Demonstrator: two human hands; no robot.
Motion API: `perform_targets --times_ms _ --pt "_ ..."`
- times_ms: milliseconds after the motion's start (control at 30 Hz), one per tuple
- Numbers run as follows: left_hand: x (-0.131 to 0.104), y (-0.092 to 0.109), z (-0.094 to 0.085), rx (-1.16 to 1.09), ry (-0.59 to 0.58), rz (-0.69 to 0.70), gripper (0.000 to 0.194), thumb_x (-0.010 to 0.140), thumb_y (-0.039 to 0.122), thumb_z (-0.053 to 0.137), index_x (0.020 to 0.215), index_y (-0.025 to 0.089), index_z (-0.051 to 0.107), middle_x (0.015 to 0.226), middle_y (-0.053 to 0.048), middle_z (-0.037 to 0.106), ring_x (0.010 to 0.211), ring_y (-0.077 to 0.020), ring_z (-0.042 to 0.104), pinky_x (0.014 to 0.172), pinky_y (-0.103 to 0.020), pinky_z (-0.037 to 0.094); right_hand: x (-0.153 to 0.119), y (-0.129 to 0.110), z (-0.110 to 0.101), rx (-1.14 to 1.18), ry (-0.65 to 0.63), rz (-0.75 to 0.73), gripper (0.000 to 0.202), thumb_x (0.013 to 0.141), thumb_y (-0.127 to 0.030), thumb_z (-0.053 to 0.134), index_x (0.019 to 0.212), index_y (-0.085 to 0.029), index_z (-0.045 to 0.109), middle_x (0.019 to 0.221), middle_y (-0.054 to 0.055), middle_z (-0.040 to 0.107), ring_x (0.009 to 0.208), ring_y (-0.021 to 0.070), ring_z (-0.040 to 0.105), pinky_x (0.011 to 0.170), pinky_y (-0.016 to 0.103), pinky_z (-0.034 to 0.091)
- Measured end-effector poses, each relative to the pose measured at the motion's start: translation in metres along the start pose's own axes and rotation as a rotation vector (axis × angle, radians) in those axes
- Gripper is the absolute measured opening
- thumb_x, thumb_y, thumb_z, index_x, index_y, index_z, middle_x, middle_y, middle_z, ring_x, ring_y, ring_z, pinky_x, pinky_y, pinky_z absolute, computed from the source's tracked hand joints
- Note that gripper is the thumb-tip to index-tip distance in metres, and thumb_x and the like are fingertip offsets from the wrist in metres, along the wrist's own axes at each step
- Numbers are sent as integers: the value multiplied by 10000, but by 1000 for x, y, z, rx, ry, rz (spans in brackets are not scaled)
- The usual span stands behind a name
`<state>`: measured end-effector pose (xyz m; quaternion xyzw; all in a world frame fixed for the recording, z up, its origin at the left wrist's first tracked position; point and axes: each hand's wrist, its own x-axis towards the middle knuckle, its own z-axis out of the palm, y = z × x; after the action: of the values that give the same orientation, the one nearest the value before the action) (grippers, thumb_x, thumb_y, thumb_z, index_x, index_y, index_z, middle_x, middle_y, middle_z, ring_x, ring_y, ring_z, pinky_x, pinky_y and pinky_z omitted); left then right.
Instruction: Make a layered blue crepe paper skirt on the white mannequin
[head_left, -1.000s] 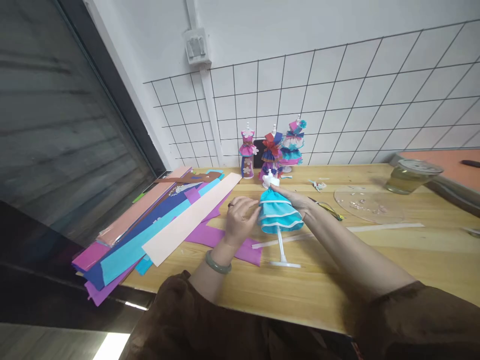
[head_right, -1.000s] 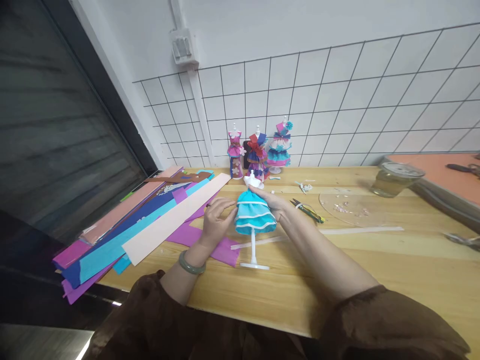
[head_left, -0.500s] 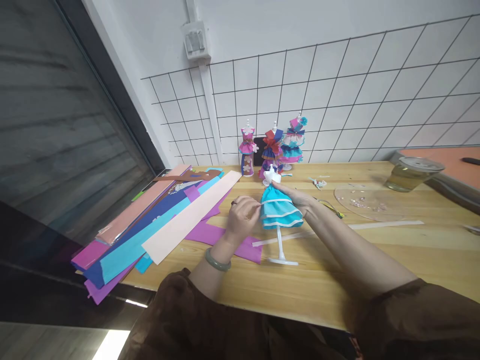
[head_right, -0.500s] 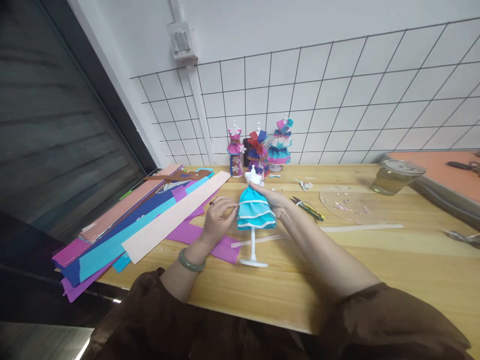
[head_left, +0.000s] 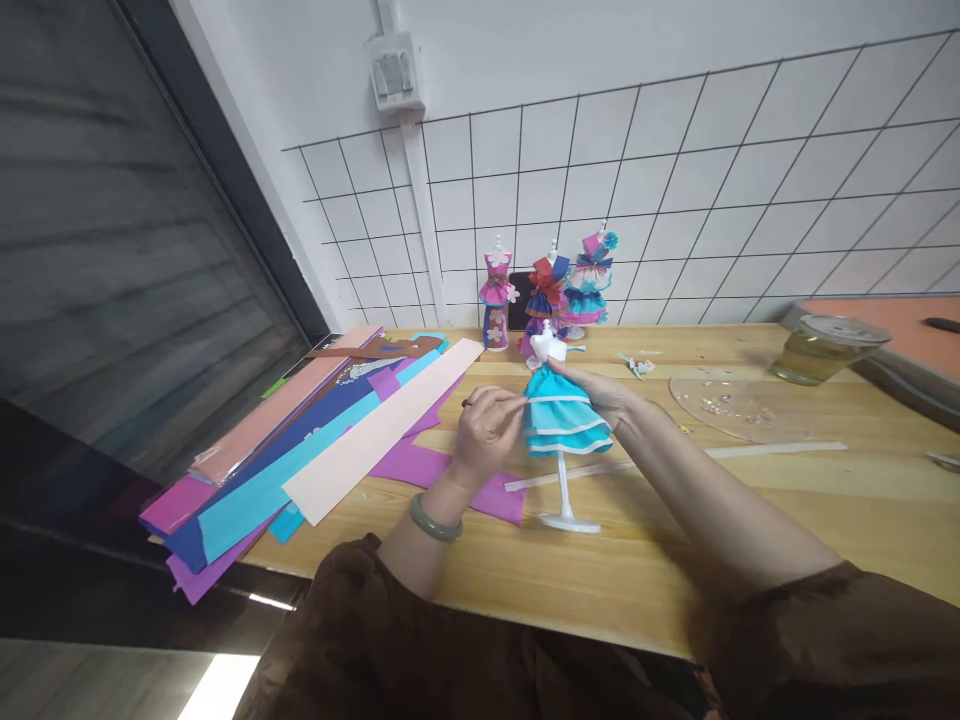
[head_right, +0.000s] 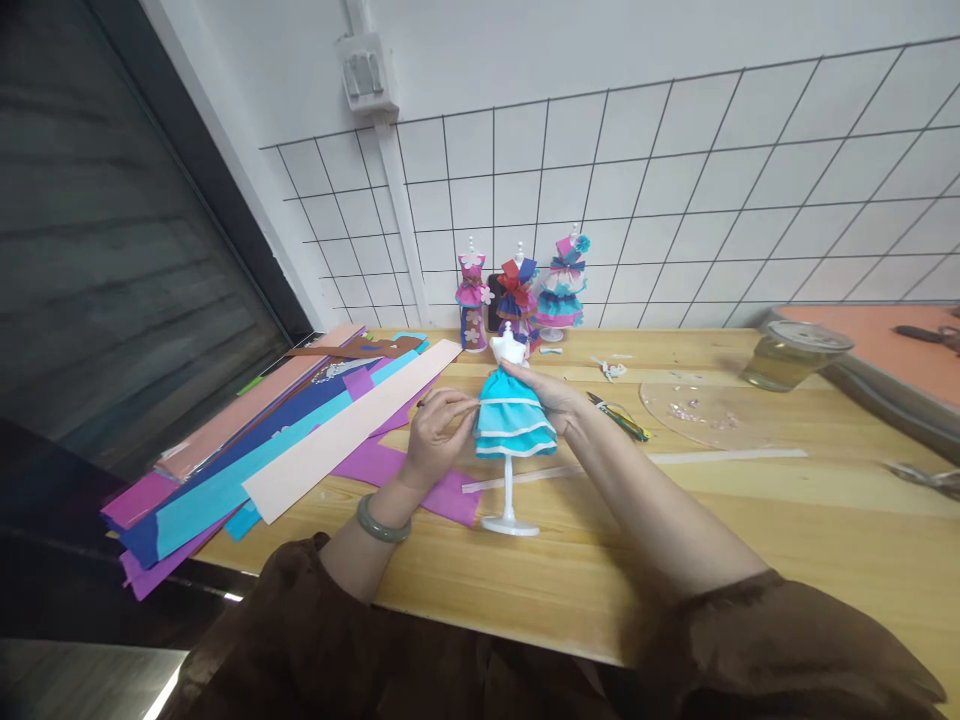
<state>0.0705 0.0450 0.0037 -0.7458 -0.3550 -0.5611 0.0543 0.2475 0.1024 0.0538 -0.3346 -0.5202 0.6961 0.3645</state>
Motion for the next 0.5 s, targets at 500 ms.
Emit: perform_targets --times_ms 500 --pt "-7 -16 5 -76 112 -346 177 822 143 531 945 183 651 931 -57 663 917 -162 606 851 -317 479 -7 -19 -14 -453 582 -576 336 664 -499 700 767 -181 673 656 -14 630 626 159 573 594 277 463"
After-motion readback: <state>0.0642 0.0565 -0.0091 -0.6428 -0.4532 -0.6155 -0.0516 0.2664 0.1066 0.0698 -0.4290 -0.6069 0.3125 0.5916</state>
